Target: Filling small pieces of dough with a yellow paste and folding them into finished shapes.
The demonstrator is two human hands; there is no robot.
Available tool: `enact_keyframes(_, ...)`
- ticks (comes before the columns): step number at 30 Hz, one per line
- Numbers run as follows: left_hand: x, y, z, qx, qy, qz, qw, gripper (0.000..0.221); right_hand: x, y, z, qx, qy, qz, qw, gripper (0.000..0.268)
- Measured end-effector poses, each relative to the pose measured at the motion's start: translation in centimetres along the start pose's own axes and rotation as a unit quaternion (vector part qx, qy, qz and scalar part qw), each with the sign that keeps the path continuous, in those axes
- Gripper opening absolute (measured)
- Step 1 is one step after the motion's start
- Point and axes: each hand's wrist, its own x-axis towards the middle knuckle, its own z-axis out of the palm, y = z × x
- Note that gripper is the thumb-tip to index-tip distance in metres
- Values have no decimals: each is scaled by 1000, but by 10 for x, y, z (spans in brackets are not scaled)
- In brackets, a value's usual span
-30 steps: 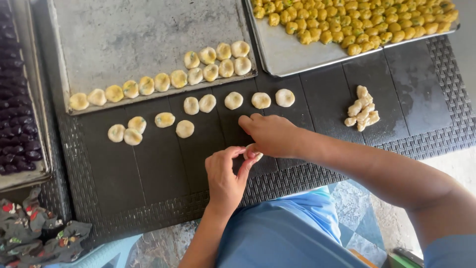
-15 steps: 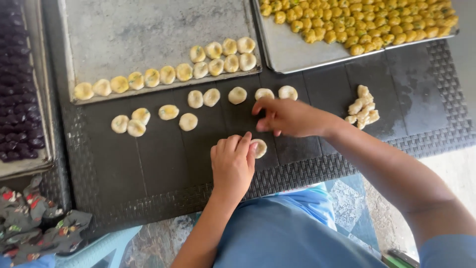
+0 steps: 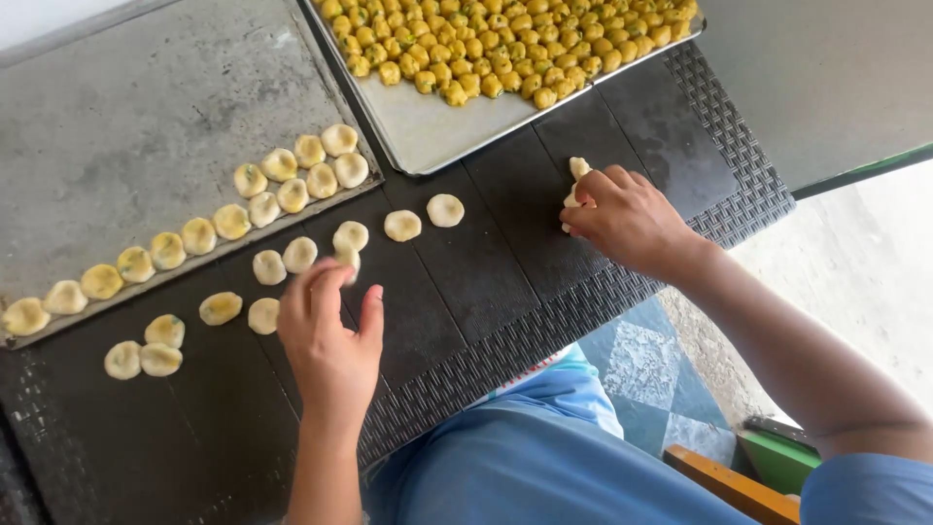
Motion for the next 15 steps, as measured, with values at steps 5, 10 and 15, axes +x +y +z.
enact_keyframes(5, -2, 12, -5, -12, 0, -8, 1000, 26, 21, -32, -34, 253, 104, -8, 962, 16)
enact_keyframes(10, -28, 14, 14, -71, -3, -3, 997, 23, 57, -124, -45, 524, 142, -32, 839, 32)
enact_keyframes(15, -66, 2, 30, -65, -34, -34, 997, 40, 73, -200, -9, 491, 204, 0, 847, 14)
